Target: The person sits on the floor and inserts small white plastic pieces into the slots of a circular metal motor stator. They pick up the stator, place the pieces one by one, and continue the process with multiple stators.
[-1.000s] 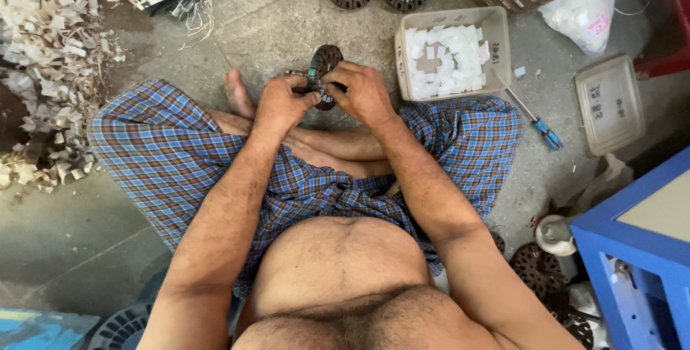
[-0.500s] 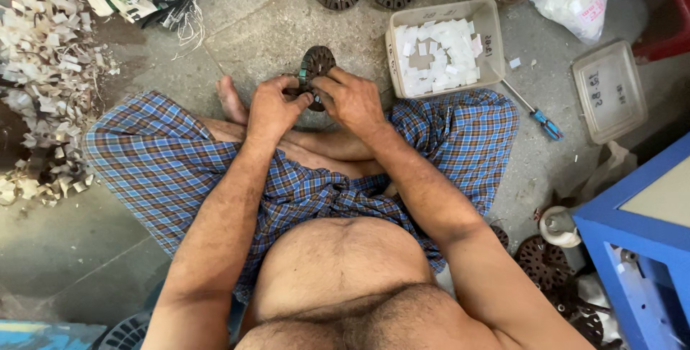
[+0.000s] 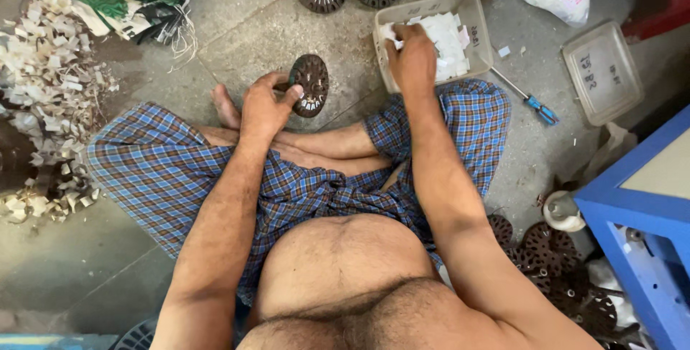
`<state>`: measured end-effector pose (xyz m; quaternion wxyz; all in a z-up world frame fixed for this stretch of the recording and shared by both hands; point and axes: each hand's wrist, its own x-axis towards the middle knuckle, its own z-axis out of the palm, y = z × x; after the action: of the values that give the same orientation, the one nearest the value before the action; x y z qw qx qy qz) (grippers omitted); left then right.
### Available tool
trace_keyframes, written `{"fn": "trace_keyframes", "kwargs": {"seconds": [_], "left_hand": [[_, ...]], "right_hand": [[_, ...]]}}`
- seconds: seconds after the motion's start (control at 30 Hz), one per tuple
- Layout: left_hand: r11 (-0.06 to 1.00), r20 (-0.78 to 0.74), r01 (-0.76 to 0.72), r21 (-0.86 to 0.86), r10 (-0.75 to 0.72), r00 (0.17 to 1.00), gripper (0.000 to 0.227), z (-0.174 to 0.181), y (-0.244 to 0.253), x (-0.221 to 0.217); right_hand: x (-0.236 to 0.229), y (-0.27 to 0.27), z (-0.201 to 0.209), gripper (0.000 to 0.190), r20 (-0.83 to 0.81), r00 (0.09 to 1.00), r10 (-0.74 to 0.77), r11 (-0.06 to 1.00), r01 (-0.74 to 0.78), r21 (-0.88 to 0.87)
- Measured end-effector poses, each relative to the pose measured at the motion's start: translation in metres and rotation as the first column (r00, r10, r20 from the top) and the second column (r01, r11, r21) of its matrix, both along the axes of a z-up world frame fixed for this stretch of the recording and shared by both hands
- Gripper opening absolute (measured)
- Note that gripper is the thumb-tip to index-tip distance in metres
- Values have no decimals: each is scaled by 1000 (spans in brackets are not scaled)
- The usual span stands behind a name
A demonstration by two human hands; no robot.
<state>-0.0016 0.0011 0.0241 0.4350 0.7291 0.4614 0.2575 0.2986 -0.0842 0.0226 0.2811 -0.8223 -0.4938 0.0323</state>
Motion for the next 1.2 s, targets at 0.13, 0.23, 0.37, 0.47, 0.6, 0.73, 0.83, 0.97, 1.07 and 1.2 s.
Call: {"fn": "trace_keyframes", "kwargs": {"seconds": [0.13,0.23,0.37,0.47,0.6,0.73,0.83,0.97,1.07,1.2], "left_hand": [[967,102,-11,-256,39,994,35,-6,1,7],[842,268,35,-538,132,954,39,-15,-1,12],[856,291,62,-514,106,951,37,-21,2,8],[864,280,32,-502,128,951,34,-23,0,6],[881,296,-3,-474,162,941,31,-21,0,5],[905,266,-4,-425,130,955,31,-22,-1,5],[911,275,-4,-412,128,953,31,-18,0,6],[948,242,-43,-316,125,962,29,-9,-3,3],[966,177,-69,-250,116,977,27,2,-3,3],[973,78,-95,-211,113,991,28,16,-5,2]], "right_hand": [[29,11,-29,44,-82,987,-140,960,115,-257],[26,22,-45,26,-85,983,-162,879,105,-465],[23,25,-47,25,-51,970,-238,859,185,-477],[26,16,-48,23,-118,962,-245,896,178,-408],[30,11,-53,23,-21,989,-147,958,137,-252],[27,13,-45,23,-27,982,-185,872,151,-466],[18,10,-23,16,-87,972,-219,923,177,-342],[4,6,4,14,-136,925,-354,912,310,-268],[4,5,11,13,-186,896,-403,896,346,-278],[7,5,3,14,-168,924,-344,923,300,-240]]}}
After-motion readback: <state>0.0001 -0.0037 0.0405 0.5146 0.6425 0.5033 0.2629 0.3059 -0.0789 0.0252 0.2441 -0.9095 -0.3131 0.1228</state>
